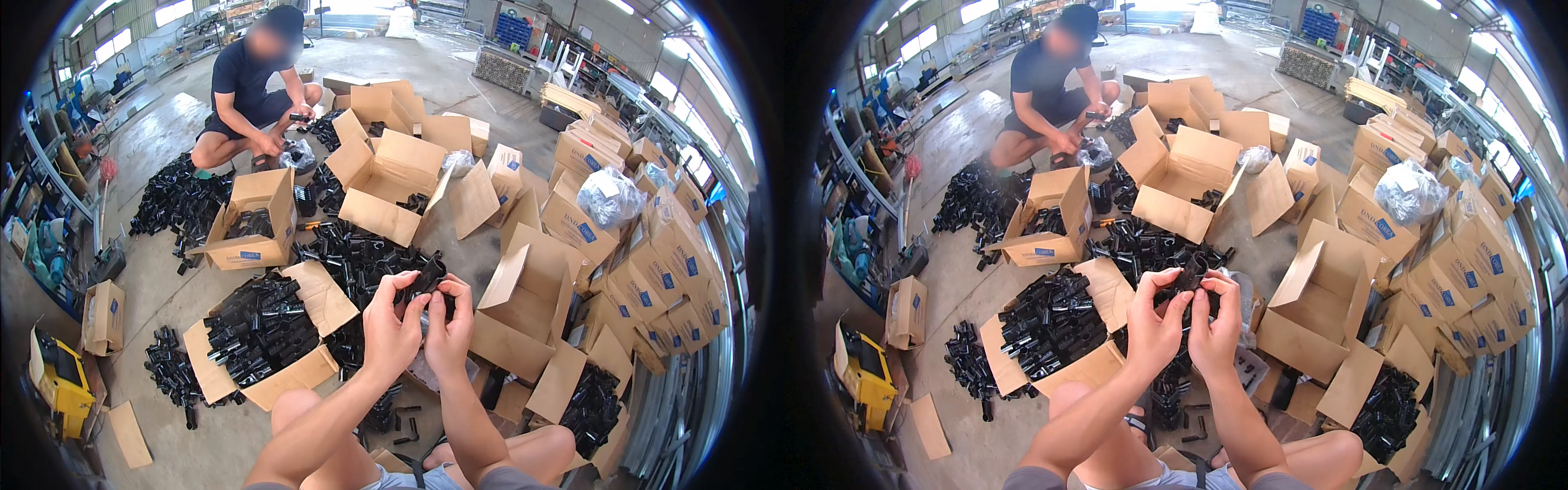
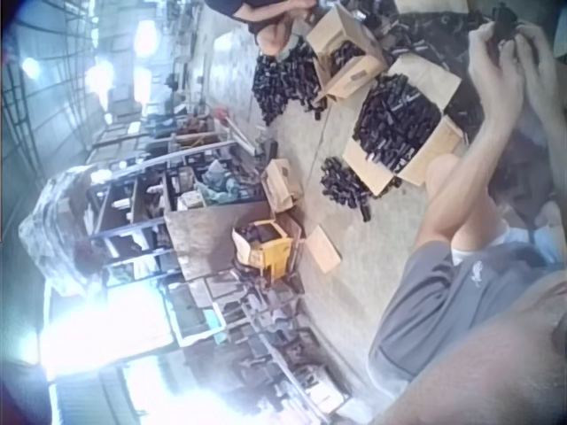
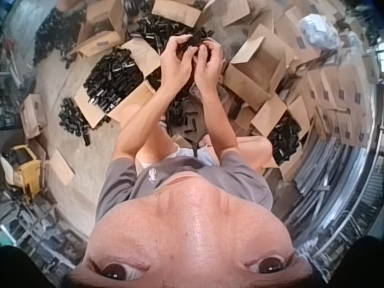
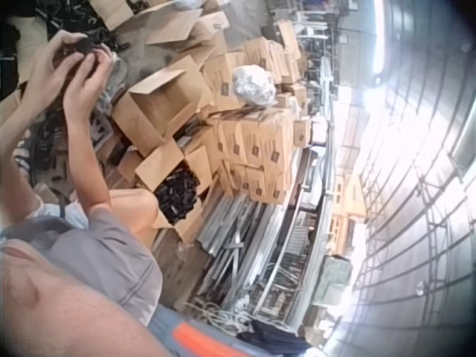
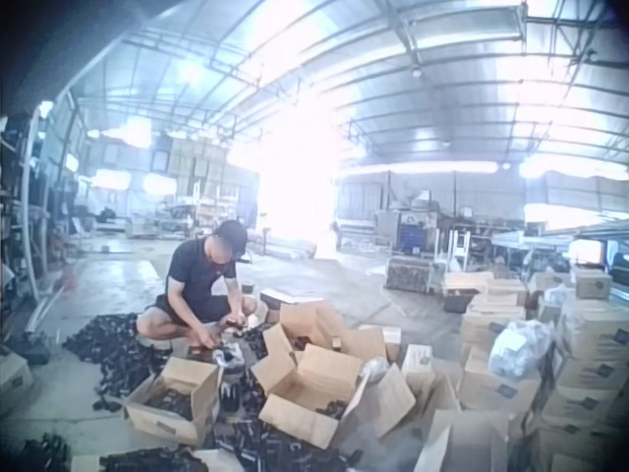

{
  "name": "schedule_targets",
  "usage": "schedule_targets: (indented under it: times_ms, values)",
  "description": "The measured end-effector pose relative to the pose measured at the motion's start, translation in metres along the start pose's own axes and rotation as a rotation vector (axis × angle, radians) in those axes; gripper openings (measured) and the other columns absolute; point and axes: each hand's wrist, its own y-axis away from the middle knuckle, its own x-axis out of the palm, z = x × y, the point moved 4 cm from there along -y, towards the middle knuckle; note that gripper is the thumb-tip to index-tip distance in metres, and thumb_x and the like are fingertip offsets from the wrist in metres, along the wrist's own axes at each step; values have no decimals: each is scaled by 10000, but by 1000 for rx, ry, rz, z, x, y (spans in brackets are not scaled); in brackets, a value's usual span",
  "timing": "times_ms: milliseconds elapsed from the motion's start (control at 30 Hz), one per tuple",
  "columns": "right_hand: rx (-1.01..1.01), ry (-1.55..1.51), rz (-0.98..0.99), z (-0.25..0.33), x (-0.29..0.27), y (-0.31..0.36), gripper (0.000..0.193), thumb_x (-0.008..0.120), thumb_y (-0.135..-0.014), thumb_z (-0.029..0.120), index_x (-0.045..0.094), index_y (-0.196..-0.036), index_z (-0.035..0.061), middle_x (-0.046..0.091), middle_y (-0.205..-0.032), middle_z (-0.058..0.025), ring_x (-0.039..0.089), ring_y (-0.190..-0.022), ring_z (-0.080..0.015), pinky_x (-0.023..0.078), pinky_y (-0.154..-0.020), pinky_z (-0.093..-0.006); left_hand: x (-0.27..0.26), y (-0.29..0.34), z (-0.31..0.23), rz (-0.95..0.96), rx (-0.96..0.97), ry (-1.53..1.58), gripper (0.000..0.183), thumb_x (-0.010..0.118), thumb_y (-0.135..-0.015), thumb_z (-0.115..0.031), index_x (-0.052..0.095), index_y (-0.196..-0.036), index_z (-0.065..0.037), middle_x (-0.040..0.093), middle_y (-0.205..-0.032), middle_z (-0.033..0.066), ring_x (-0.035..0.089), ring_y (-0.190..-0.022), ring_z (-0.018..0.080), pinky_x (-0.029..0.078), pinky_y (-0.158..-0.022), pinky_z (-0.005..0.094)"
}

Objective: The person joins black plastic T-shaped pipe connectors with shorter black plastic tubes and inserts small metal pins into the joints by hand while sitting on the floor surrounded by boxes of components.

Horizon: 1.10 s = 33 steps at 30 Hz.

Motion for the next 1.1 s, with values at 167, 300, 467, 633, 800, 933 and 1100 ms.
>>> schedule_targets:
  times_ms: [167, 300, 467, 633, 800, 933, 1100]
  values:
    - [21, -89, -49, -1, 0, 4, 146, 605, -980, 75, 571, -1101, 1, 603, -1260, -182, 582, -1187, -291, 447, -1026, -399, 0, 1, 2, 8, -45, 58, 256, 646, -930, 70, 570, -1172, 36, 622, -1193, 98, 618, -1144, 177, 538, -966, 302]
    - [-9, -23, 0, -5, 0, 4, 148, 623, -952, 46, 574, -1088, 15, 609, -1233, -177, 585, -1183, -296, 427, -1051, -400, -4, -1, 11, 6, -37, 14, 243, 648, -926, 73, 572, -1153, 27, 636, -1138, 97, 624, -1100, 169, 542, -927, 298]
    - [-95, 212, 7, 2, 5, 1, 127, 571, -997, 97, 553, -1067, -8, 584, -1197, -219, 588, -1127, -368, 458, -993, -428, -4, -3, 14, -1, -37, 14, 267, 664, -922, 67, 581, -1169, 8, 636, -1137, 93, 619, -1071, 164, 522, -934, 297]
    - [-133, 220, -102, -4, -11, 3, 154, 583, -976, 64, 542, -1103, -12, 567, -1234, -261, 561, -1174, -434, 452, -1004, -470, 7, -2, 32, 56, 148, -253, 240, 641, -928, 64, 587, -1161, 39, 659, -1162, 138, 634, -1100, 208, 504, -983, 339]
    - [-119, 101, -153, -15, -6, 8, 152, 593, -935, 2, 506, -1057, -19, 543, -1207, -270, 552, -1135, -453, 463, -966, -483, 2, 3, 39, 18, 51, -169, 219, 637, -946, 57, 586, -1159, 45, 653, -1190, 138, 610, -1121, 196, 462, -1024, 336]
    - [-108, 8, -158, -7, -35, 14, 154, 574, -935, -15, 493, -1066, -24, 515, -1215, -259, 528, -1178, -440, 451, -984, -473, 22, 11, 36, 104, 8, -110, 210, 595, -978, 53, 566, -1186, 52, 646, -1185, 130, 609, -1115, 183, 475, -991, 322]
    - [-2, 85, -134, -24, -47, 22, 128, 556, -977, 21, 501, -1086, -19, 527, -1211, -239, 556, -1139, -422, 467, -948, -443, 36, 17, 42, 190, -39, -139, 227, 599, -982, 42, 562, -1207, 48, 641, -1186, 122, 611, -1105, 181, 480, -977, 315]
